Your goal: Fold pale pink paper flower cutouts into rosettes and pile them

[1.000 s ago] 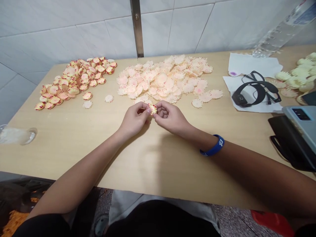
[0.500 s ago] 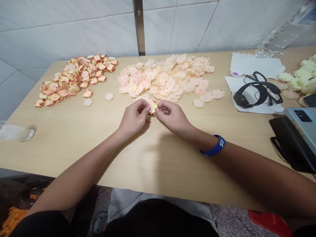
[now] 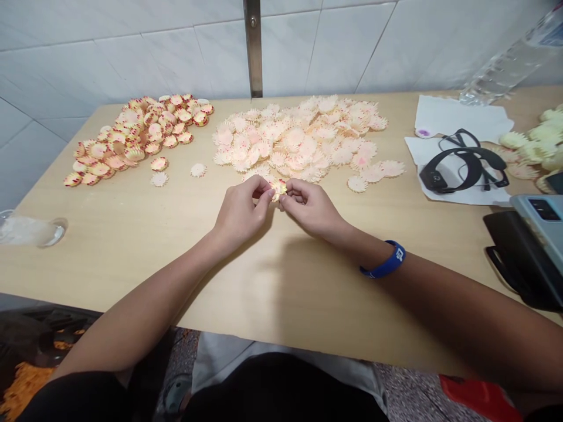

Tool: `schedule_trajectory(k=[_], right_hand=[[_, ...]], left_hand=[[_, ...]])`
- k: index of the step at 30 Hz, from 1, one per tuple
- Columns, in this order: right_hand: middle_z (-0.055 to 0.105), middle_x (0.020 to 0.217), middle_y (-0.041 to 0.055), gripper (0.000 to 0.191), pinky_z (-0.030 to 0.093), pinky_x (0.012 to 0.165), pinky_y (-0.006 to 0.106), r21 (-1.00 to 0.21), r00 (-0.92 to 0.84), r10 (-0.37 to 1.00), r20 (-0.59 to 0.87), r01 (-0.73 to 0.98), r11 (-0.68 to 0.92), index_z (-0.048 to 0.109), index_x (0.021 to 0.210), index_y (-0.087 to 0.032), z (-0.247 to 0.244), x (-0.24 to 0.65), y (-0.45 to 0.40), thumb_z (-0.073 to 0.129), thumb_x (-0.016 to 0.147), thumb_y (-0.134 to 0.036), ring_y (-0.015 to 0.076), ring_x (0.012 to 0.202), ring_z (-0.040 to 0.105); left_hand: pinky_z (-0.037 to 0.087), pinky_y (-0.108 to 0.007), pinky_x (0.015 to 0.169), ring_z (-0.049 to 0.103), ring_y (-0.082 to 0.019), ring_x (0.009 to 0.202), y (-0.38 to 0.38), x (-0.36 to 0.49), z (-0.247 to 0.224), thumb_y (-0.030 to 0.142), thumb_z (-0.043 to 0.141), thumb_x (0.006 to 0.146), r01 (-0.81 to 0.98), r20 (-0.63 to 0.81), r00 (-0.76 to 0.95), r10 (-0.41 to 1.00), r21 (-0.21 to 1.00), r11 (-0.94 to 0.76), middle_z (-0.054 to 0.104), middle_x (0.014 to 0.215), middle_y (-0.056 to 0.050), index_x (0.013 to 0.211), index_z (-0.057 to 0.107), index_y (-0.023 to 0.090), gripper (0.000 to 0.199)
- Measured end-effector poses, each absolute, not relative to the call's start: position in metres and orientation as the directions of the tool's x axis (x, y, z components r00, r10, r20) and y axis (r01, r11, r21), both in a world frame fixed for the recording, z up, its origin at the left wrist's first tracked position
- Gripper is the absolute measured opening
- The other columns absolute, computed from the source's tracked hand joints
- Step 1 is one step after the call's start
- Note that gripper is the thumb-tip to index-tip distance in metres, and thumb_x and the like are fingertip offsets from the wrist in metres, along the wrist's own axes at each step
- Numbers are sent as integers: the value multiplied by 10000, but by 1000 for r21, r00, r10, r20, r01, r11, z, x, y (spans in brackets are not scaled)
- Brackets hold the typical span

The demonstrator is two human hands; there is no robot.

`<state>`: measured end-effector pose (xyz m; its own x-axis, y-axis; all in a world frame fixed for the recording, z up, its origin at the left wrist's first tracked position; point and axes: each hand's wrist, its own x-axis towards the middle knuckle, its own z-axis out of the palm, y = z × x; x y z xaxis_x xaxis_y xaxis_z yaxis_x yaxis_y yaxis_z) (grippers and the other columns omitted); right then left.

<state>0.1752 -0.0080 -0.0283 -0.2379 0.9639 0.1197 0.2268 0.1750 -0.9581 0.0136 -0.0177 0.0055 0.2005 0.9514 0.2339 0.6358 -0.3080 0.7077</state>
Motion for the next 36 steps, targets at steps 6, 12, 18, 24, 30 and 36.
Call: schedule_trajectory(k=[6,12,18,24,30,36], right_hand=[[426,617,-40,181,270,551,264,-941,-172,981,89,307,140,452,670,-201,-24,173,-10,562,801,-260,109,577,374],[314,564,-49,306,206,527,275,-889,-98,981,167,416,193,318,606,-216,-22,171,-12,549,803,-259,104,550,297],[295,557,-49,321,201,520,274,-871,-104,976,190,442,216,301,598,-216,-23,170,-12,540,810,-250,102,543,284],[299,554,-45,335,210,526,277,-879,-125,975,184,423,220,323,596,-210,-22,172,-13,526,852,-280,107,549,294],[316,545,-35,355,230,534,280,-871,-130,973,189,436,227,330,578,-207,-24,172,-14,504,875,-294,114,552,326],[370,526,-28,334,226,537,288,-809,-160,958,238,514,287,332,590,-211,-27,171,-16,477,886,-268,118,525,351]], left_hand=[[450,-277,657,638,-174,735,-19,14,5,264,512,888,656,230,205,951,689,-308,687,783,-33,805,579,186,133],[464,-276,675,656,-193,779,-21,16,5,278,515,890,688,231,227,946,649,-324,708,827,-45,848,599,191,128],[455,-277,652,642,-183,717,-22,16,5,287,513,901,693,224,247,943,639,-333,703,792,-39,844,603,192,143],[521,-274,724,686,-198,877,-21,16,2,290,536,902,618,204,235,950,724,-308,718,926,-48,975,613,201,139],[557,-345,876,637,-261,1141,-20,17,3,216,592,849,609,241,197,950,730,-312,673,1243,-104,973,670,185,150],[531,-405,965,622,-264,1171,-22,22,2,165,603,812,665,274,173,946,676,-317,654,1293,-108,883,688,169,112]])
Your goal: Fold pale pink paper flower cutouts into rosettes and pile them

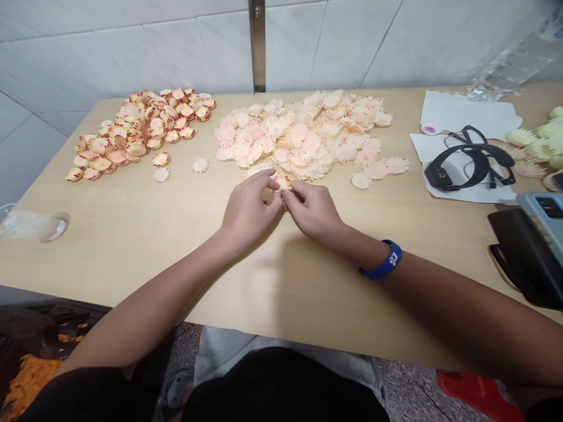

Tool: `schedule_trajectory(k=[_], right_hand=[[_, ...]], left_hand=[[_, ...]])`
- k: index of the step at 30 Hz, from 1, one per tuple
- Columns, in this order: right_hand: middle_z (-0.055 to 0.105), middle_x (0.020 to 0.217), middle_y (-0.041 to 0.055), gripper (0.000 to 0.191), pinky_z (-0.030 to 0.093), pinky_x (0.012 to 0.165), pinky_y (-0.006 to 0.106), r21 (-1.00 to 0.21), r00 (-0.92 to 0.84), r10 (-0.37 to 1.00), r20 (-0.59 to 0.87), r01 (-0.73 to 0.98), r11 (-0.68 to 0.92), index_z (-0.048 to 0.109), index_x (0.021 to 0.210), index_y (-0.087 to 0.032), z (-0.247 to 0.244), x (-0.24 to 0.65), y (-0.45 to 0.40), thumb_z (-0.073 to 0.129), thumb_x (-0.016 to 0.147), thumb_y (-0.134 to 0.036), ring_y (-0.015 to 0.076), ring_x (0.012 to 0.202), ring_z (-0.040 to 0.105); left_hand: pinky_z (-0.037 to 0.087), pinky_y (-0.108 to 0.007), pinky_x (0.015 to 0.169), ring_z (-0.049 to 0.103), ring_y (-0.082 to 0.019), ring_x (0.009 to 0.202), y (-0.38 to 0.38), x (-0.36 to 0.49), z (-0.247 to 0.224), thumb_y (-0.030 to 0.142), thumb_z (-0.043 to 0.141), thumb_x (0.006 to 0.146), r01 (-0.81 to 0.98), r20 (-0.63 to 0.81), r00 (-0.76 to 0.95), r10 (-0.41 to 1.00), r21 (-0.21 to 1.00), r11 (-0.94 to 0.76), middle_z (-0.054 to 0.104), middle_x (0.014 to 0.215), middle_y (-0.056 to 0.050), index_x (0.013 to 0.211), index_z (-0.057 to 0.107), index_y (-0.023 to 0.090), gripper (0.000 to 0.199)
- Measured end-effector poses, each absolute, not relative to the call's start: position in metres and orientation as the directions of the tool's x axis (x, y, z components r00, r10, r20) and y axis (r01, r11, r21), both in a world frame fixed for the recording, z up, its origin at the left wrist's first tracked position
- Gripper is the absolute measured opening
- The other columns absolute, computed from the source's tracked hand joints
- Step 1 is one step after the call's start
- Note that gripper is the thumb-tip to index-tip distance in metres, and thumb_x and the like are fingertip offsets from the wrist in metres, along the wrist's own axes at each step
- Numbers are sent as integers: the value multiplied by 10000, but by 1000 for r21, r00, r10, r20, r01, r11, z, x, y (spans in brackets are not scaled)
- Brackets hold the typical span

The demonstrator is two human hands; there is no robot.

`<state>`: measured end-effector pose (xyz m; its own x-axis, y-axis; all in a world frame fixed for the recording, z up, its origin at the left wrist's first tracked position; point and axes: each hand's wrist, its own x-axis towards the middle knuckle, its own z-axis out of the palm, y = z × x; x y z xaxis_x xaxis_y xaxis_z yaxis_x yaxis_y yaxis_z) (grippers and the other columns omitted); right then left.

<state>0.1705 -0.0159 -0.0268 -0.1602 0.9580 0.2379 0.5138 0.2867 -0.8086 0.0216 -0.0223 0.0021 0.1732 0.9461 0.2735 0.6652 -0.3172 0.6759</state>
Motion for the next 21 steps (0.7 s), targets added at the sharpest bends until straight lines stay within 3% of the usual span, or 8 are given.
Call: schedule_trajectory(k=[5,11,16,21], right_hand=[[380,522,-31,326,221,544,290,-768,-227,944,239,551,327,333,610,-215,-26,170,-18,486,890,-282,117,511,335],[416,568,-32,247,254,564,284,-831,-182,961,209,485,273,388,626,-205,-25,171,-16,482,854,-219,116,551,366],[309,534,-57,328,208,538,274,-858,-110,974,199,460,227,299,588,-212,-25,170,-12,537,813,-231,97,538,309],[282,530,-65,347,194,526,268,-879,-101,977,185,427,211,284,580,-211,-24,170,-11,528,825,-246,89,527,292]], left_hand=[[528,-373,934,655,-234,1058,-20,18,6,155,571,824,663,294,193,936,664,-345,697,1172,-98,750,665,163,119],[543,-315,829,640,-210,1001,-15,13,6,173,541,856,637,367,275,889,622,-454,698,1036,-87,787,650,168,129],[553,-248,686,632,-204,1015,-15,14,1,197,554,845,551,382,265,885,694,-464,682,1049,-87,803,637,162,99],[563,-250,717,626,-218,1082,-17,16,1,247,566,856,504,343,246,906,753,-422,689,1098,-90,827,640,169,111]])
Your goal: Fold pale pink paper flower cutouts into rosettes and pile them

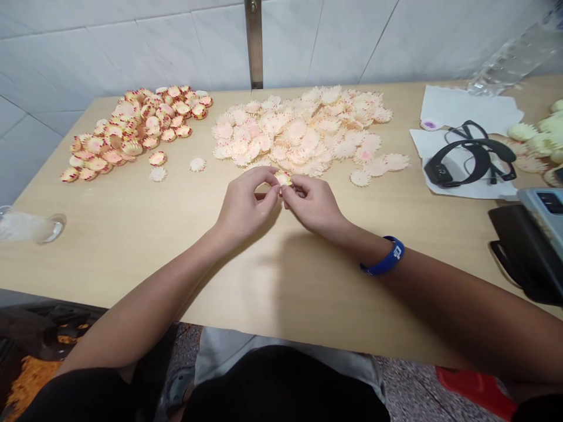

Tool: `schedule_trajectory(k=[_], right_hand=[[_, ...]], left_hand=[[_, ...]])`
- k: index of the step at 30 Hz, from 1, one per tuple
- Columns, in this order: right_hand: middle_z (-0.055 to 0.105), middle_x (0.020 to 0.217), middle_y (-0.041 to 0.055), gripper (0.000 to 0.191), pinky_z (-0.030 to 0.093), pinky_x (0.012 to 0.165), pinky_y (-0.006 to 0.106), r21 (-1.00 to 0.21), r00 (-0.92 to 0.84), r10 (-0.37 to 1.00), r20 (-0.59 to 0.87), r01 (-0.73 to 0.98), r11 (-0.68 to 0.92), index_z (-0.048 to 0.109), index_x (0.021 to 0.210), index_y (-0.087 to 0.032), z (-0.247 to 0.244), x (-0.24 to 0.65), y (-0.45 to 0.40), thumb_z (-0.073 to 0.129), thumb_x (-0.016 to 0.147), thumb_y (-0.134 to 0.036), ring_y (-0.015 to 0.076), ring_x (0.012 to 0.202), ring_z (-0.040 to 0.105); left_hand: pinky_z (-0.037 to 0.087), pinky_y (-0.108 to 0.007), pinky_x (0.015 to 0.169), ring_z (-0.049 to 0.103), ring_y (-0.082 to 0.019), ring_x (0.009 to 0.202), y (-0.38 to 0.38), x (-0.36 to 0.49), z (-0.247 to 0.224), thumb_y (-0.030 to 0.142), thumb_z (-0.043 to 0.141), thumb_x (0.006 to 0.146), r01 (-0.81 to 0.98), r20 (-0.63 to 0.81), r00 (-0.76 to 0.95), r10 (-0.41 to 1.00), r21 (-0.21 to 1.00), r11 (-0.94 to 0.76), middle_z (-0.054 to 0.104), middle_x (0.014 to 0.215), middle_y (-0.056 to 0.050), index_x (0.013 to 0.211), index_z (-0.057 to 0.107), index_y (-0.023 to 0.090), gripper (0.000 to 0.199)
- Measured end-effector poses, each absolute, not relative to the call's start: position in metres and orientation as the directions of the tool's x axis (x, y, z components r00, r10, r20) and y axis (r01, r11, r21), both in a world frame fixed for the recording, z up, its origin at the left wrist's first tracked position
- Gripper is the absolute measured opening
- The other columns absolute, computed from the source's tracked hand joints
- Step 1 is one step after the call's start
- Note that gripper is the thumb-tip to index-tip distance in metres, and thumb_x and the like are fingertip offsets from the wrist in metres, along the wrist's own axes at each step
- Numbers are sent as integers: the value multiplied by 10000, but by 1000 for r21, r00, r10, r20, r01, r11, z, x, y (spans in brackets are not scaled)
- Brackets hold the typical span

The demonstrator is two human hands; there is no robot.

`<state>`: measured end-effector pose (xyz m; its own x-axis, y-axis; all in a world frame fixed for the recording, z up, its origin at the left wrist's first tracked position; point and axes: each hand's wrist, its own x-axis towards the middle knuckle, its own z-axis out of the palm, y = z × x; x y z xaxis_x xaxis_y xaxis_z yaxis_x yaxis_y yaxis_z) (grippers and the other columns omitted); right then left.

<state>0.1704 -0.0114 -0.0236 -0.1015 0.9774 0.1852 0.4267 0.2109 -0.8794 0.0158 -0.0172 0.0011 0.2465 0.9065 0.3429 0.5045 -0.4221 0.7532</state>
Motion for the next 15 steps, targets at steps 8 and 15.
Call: schedule_trajectory(k=[8,15], right_hand=[[392,521,-47,265,211,531,265,-887,-143,980,137,423,186,417,576,-191,-20,172,-8,510,824,-182,97,530,343],[489,541,-26,255,278,532,252,-917,-240,961,138,335,215,490,612,-175,-17,178,-4,487,867,-184,101,534,424]], left_hand=[[554,-274,804,664,-184,972,-16,17,-3,272,606,866,278,242,229,943,912,-302,654,1150,-103,788,600,151,144],[567,-325,853,670,-178,914,-11,13,1,435,752,768,55,99,205,974,992,-112,671,1135,-94,779,610,144,324]])
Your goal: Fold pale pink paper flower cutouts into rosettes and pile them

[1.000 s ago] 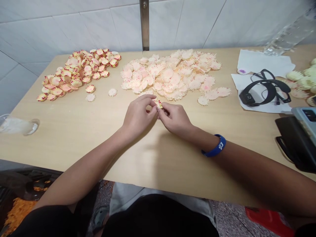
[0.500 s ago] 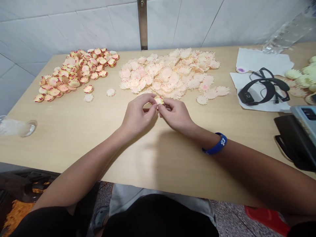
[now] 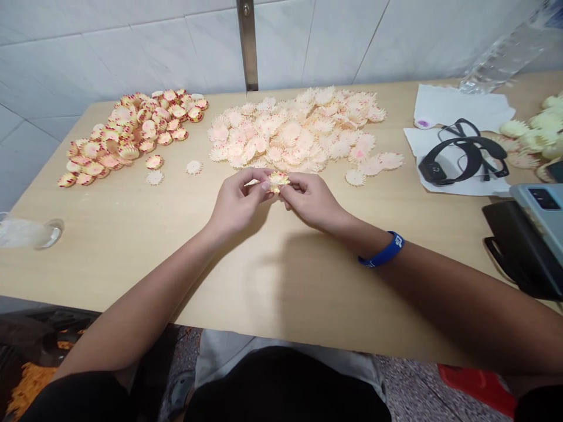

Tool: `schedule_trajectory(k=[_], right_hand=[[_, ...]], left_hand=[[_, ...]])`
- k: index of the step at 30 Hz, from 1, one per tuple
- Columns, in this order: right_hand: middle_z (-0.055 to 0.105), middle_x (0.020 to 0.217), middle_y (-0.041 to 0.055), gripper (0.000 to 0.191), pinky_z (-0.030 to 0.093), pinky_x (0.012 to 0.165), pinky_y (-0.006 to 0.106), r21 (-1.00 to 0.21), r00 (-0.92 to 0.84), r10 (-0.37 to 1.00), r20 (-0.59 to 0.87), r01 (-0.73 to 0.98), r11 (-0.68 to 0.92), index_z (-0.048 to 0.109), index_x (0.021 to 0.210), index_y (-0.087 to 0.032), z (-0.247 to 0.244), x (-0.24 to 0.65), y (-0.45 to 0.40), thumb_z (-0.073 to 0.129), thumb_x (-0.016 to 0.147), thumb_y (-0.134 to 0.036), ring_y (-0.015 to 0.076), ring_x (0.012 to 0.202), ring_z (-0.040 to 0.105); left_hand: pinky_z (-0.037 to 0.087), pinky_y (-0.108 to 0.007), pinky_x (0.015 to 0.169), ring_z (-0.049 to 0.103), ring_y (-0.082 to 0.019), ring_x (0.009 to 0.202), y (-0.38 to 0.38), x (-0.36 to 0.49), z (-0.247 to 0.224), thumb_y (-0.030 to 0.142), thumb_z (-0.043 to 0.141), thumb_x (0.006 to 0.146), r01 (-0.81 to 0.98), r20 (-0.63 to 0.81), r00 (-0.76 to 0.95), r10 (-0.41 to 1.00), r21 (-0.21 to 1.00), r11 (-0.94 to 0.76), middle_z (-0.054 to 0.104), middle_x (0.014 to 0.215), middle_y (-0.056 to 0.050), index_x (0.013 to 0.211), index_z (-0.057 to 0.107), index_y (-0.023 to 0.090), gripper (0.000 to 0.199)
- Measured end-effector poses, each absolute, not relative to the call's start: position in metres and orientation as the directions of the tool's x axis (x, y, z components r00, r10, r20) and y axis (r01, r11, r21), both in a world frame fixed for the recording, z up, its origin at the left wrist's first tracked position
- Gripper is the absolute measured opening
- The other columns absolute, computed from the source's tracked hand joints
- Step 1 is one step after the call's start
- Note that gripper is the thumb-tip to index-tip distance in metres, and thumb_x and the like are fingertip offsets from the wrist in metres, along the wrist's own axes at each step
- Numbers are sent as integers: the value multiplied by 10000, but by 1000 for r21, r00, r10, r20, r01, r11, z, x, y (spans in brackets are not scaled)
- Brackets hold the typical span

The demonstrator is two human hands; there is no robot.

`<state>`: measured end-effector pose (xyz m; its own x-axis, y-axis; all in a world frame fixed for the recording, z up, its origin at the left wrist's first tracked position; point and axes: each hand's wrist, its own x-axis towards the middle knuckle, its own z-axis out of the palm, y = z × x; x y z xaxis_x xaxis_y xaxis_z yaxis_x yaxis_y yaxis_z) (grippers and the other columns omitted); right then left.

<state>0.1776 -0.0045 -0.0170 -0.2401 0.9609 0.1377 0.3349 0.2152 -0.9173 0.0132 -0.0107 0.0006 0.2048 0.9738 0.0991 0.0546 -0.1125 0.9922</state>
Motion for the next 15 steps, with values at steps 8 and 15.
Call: schedule_trajectory(k=[8,15], right_hand=[[458,522,-43,266,278,516,244,-938,-202,971,129,292,186,459,597,-184,-20,177,-5,516,856,-203,94,515,423],[420,524,-38,374,246,537,260,-895,-188,964,186,371,246,422,581,-189,-22,175,-9,515,907,-347,99,538,373]], left_hand=[[581,-308,802,676,-187,919,-10,13,0,401,715,806,207,142,218,965,960,-188,689,1031,-79,882,642,158,264],[582,-254,703,666,-190,970,-15,14,1,219,594,833,488,299,234,925,787,-378,695,1078,-83,931,679,168,139]])
